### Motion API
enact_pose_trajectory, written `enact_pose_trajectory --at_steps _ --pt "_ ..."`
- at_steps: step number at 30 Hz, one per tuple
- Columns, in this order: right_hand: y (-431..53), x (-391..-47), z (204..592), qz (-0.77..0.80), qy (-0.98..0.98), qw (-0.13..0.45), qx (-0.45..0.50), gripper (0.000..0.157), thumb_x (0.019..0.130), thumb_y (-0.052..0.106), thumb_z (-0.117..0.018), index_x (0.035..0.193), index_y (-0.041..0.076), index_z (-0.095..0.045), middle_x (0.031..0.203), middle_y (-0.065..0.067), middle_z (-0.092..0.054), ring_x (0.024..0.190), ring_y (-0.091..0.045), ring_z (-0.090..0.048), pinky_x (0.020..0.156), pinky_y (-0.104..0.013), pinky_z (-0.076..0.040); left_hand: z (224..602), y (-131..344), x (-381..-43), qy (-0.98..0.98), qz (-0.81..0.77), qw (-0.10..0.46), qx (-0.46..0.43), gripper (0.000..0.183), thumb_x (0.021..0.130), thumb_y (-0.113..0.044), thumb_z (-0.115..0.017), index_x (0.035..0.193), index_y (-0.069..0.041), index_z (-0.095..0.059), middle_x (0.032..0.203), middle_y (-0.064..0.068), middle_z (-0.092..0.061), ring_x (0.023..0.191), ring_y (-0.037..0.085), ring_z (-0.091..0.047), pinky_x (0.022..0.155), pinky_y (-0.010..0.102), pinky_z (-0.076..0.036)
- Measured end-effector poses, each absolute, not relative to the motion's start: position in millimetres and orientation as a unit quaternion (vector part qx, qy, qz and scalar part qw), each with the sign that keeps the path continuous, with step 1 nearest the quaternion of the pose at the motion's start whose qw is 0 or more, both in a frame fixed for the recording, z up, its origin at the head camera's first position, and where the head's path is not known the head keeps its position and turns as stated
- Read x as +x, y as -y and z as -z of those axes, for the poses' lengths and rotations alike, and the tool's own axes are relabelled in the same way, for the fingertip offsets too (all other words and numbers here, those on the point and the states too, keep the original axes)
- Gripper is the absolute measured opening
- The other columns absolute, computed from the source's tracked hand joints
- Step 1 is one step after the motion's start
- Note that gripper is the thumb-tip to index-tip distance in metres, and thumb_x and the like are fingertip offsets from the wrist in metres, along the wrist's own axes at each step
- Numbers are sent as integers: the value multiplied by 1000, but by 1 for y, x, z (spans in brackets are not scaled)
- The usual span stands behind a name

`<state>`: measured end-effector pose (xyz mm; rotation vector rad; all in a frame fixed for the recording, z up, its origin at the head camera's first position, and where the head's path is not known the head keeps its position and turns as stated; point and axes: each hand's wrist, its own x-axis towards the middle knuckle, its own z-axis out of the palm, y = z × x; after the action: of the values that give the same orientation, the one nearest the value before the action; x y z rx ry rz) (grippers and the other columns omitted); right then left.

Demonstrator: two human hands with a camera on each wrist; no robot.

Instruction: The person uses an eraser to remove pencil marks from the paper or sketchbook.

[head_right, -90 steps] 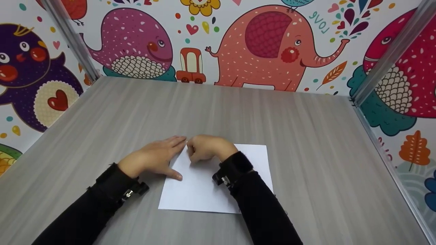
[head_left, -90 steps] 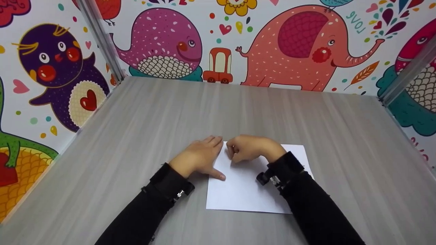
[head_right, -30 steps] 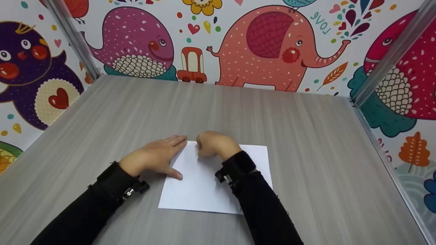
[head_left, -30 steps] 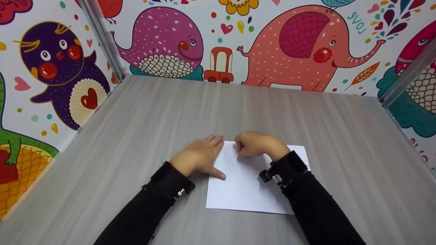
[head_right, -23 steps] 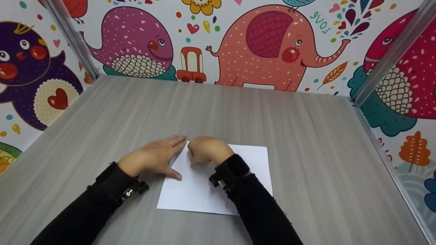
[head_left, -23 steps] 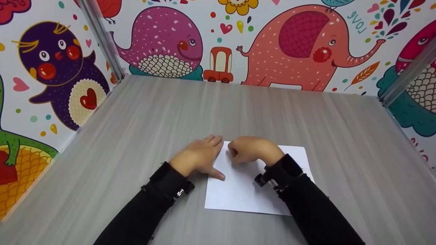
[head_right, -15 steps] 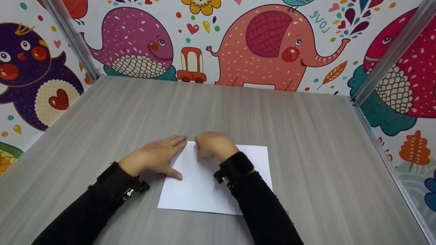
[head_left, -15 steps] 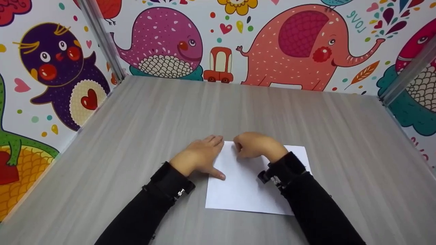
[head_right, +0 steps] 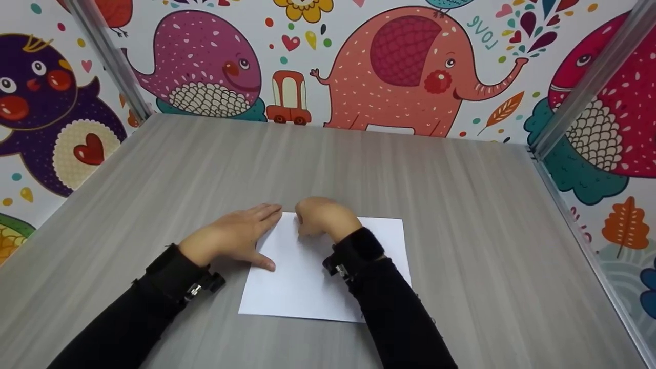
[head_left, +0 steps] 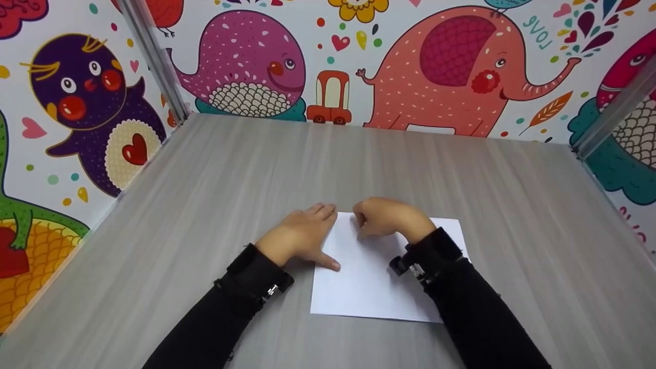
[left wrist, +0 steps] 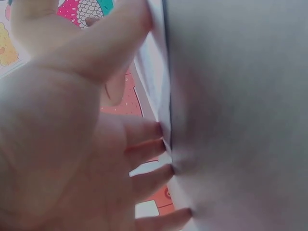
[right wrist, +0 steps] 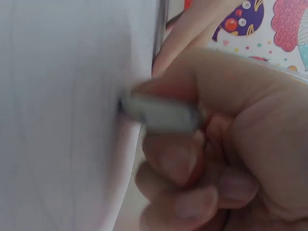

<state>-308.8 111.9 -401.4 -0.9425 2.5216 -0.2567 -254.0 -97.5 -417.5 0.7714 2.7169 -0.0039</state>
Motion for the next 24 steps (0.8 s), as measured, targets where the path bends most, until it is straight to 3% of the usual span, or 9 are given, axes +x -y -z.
enact_pose_trajectory --at_steps 3,11,18,24 --pt "-111 -307 400 84 -918 211 -325 6 92 10 -75 93 6 -70 84 -1 -64 76 -17 -56 71 -32 -50 418 97 -254 -950 2 156 269 124 82 -76 -77 168 -1 -28 177 13 -22 163 33 -20 126 54 -32" --pt "-98 -301 400 124 -872 309 -360 10 91 10 -76 91 10 -66 76 3 -59 62 -11 -56 56 -24 -46 418 98 -254 -950 -2 153 272 124 82 -75 -78 168 -1 -28 177 14 -21 163 33 -20 126 55 -31" --pt "-105 -301 398 73 -916 224 -325 8 89 7 -74 86 9 -67 78 2 -60 72 -15 -54 65 -28 -45 418 98 -254 -950 -2 162 269 124 82 -76 -77 168 -2 -27 177 13 -19 163 33 -19 126 55 -31" --pt "-94 -294 399 119 -866 325 -361 10 88 8 -74 90 11 -65 76 5 -57 63 -11 -55 53 -26 -48 418 98 -254 -950 -12 158 269 124 82 -74 -79 168 -2 -28 177 13 -21 163 33 -20 126 56 -32"
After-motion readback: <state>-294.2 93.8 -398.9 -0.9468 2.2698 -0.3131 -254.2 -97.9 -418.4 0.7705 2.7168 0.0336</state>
